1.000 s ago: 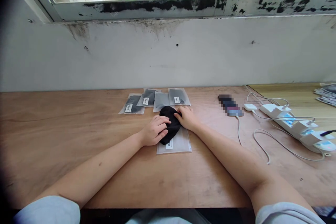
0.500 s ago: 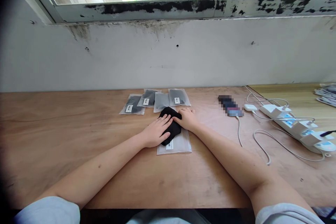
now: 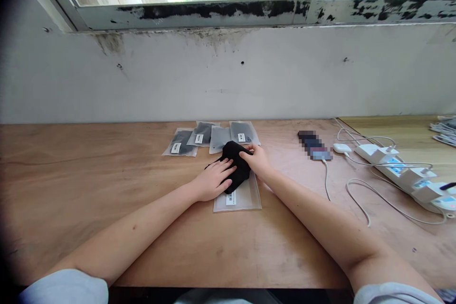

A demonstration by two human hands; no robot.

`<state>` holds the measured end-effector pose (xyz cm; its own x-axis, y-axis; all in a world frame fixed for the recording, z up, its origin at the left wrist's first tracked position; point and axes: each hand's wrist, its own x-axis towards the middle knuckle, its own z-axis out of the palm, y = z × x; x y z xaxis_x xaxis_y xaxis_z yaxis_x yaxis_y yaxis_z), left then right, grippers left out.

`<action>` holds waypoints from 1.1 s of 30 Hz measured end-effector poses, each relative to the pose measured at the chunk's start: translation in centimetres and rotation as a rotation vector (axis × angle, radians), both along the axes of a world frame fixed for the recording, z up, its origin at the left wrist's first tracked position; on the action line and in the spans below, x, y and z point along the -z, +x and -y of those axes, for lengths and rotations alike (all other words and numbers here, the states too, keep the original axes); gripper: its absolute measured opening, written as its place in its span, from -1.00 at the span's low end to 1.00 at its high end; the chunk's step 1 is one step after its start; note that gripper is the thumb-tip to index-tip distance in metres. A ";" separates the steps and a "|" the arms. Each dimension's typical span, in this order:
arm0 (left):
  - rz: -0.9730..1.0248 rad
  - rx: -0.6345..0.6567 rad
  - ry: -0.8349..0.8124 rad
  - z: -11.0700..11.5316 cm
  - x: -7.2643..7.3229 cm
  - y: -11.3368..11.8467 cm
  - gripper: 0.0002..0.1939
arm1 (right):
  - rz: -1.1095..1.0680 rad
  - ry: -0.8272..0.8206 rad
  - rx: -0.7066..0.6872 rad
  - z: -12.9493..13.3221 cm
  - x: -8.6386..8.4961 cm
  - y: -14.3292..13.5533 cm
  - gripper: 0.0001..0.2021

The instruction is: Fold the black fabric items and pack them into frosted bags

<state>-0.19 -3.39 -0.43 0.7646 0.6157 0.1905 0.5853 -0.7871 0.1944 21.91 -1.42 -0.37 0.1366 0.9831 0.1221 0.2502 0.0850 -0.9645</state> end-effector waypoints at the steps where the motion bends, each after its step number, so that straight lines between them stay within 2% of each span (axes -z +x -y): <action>1: -0.007 -0.004 -0.011 -0.1 0.0 0.0 -0.47 | -0.066 -0.022 -0.029 0.3 -0.1 -0.4 -0.72; 4: 0.033 0.005 -0.008 -0.1 -0.1 0.1 -0.49 | -0.081 0.043 -0.132 1.1 0.2 -1.1 -0.62; 6: 0.093 0.035 0.001 -0.1 -0.2 0.1 -0.54 | 0.054 0.152 -0.183 1.4 0.7 -1.2 -0.57; 8: 0.199 0.045 -0.004 -0.2 -0.4 -0.1 -0.68 | 0.222 0.255 -0.221 1.7 1.1 -1.3 -0.53; 9: 0.273 0.017 -0.002 -0.3 -0.5 -0.2 -0.73 | 0.301 0.301 -0.240 1.9 1.2 -1.4 -0.51; 13: 0.609 -0.246 0.089 -0.9 -0.5 -1.0 -0.67 | 0.631 0.490 -0.377 3.0 1.4 -2.4 -0.49; 16: 0.731 -0.332 0.112 -1.6 -0.3 -1.3 -0.75 | 0.891 0.612 -0.491 4.0 1.3 -3.3 -0.50; 21: 0.710 -0.362 0.053 -2.6 0.5 -1.1 -0.86 | 1.095 0.646 -0.606 5.0 1.2 -3.7 -0.32; 23: 0.661 -0.375 0.047 -2.8 0.8 -0.9 -0.86 | 1.131 0.648 -0.618 5.2 1.1 -3.7 -0.33; 27: 0.567 -0.406 0.020 -3.0 1.2 -0.7 -0.74 | 1.153 0.663 -0.653 5.3 0.8 -3.6 -0.40; 33: 0.402 -0.482 -0.018 -2.9 1.0 -0.5 -0.73 | 1.126 0.717 -0.750 5.0 -0.1 -3.5 -0.38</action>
